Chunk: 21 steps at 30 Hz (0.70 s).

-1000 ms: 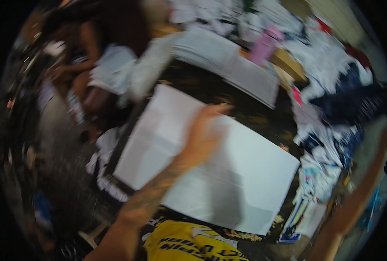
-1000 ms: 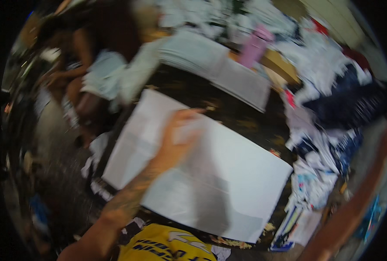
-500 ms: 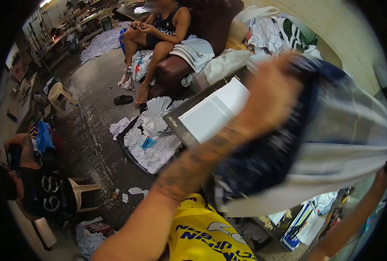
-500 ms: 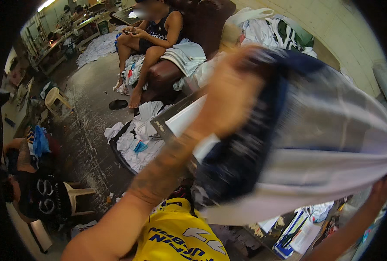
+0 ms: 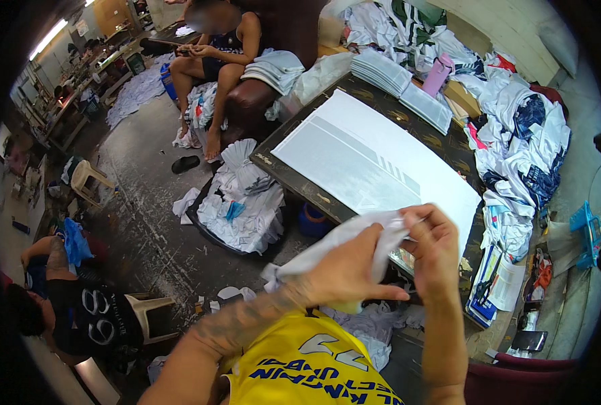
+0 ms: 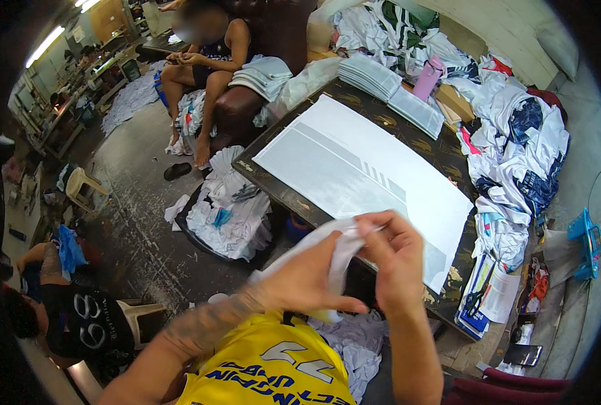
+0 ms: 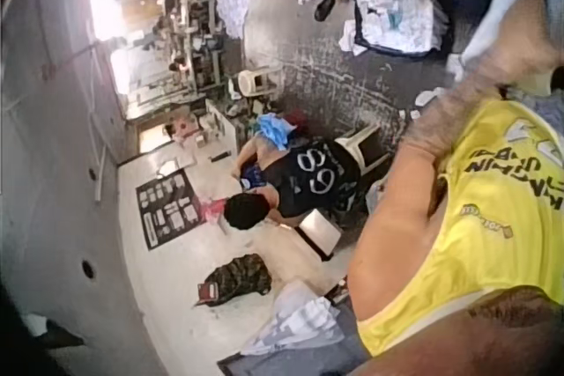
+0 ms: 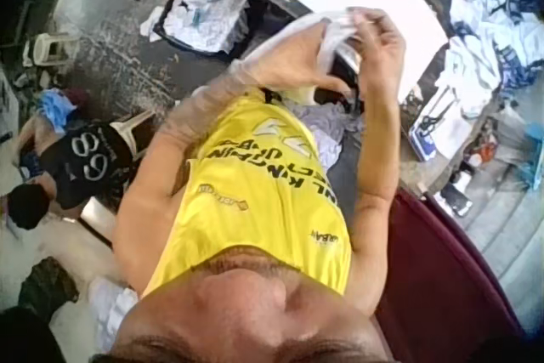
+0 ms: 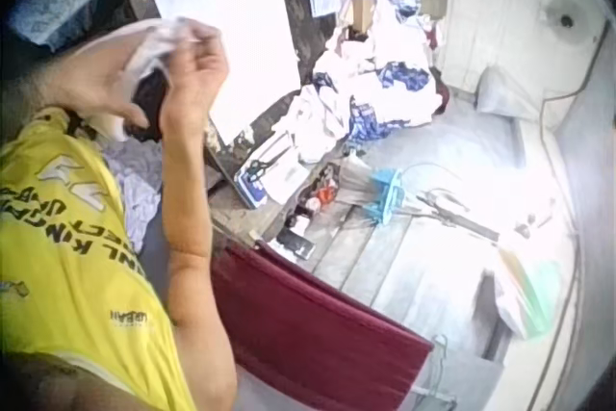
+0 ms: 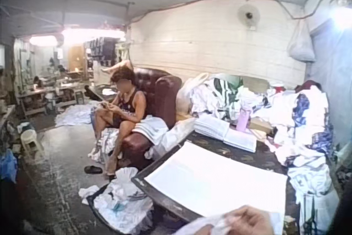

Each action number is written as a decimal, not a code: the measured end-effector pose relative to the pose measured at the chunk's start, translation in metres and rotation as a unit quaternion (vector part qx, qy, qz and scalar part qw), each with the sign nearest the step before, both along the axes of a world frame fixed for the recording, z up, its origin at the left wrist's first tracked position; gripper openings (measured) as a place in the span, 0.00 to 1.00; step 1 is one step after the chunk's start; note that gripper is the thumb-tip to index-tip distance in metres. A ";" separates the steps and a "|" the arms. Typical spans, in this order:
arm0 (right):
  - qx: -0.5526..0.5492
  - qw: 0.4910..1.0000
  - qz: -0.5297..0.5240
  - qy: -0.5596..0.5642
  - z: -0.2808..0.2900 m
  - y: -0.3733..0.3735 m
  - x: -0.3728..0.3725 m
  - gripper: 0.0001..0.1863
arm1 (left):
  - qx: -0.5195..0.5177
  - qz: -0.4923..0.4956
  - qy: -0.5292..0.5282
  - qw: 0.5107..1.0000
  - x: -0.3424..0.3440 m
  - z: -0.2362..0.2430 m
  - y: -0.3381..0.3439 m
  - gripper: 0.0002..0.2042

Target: The person uses shears to cut a large white sheet of fabric or transfer material on a cluttered work table. They repeatedly align the sheet, cut along its edges, and stack the trimmed pieces. The person also handles printed graphics and other fabric scraps during the process.

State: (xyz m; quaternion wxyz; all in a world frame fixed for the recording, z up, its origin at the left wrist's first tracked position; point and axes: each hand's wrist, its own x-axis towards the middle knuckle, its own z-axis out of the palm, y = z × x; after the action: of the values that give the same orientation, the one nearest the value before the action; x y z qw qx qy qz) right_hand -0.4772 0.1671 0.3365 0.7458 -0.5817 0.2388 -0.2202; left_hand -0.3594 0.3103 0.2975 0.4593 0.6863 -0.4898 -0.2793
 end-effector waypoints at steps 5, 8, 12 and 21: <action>-0.564 0.808 0.013 0.172 -0.007 0.005 -0.030 0.10 | -0.085 0.157 0.077 0.981 0.002 -0.086 0.038 0.22; -0.605 0.789 -0.010 0.107 -0.015 -0.012 -0.038 0.06 | -0.103 0.215 -0.156 0.959 0.041 -0.122 0.052 0.15; -0.345 0.928 -0.058 0.130 -0.021 -0.029 -0.057 0.16 | -0.049 0.251 -0.072 0.964 0.089 -0.116 0.077 0.13; -0.477 0.861 -0.026 0.174 -0.071 -0.152 -0.214 0.12 | 0.013 0.160 -0.193 0.968 0.131 -0.078 0.106 0.09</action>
State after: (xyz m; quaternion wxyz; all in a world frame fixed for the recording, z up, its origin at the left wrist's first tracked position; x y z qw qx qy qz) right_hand -0.6909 0.0154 0.2659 0.3170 -0.8888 0.2454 -0.2221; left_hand -0.2283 0.4162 0.2194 0.3857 0.8027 -0.4495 -0.0705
